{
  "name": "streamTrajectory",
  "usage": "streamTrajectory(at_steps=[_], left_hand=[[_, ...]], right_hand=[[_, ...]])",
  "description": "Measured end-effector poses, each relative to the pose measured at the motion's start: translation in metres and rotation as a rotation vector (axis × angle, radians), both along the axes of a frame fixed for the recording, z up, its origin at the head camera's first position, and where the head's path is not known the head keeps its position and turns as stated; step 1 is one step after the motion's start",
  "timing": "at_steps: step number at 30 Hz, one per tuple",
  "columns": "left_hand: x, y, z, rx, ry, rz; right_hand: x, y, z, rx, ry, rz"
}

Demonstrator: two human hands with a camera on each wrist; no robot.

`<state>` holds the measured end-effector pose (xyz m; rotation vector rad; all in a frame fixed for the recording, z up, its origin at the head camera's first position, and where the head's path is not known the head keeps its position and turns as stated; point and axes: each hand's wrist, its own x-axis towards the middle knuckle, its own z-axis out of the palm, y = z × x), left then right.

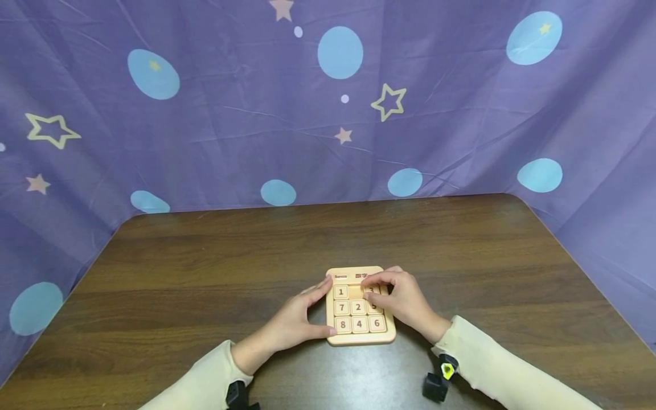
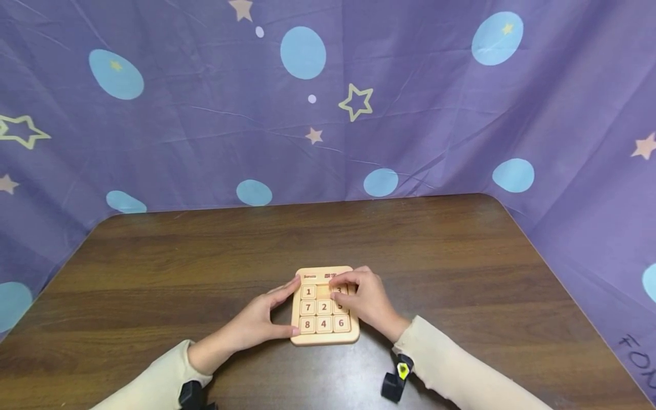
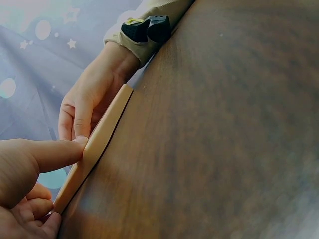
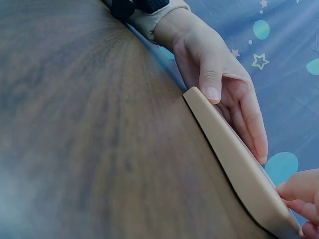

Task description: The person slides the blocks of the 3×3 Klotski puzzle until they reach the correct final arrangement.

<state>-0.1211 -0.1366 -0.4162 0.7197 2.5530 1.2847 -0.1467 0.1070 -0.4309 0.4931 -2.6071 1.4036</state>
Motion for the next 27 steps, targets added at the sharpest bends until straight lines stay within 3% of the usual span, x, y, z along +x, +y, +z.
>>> streamTrajectory(at_steps=[10,27], left_hand=[[0.0004,0.0007,-0.0003,0.01,-0.001,0.0],[-0.0001,0.0005,-0.001,0.01,0.008,0.002]], right_hand=[[0.0012,0.0048,0.001,-0.018,0.007,0.034],[0.0066,0.0086,0.0015,-0.031,-0.079,0.16]])
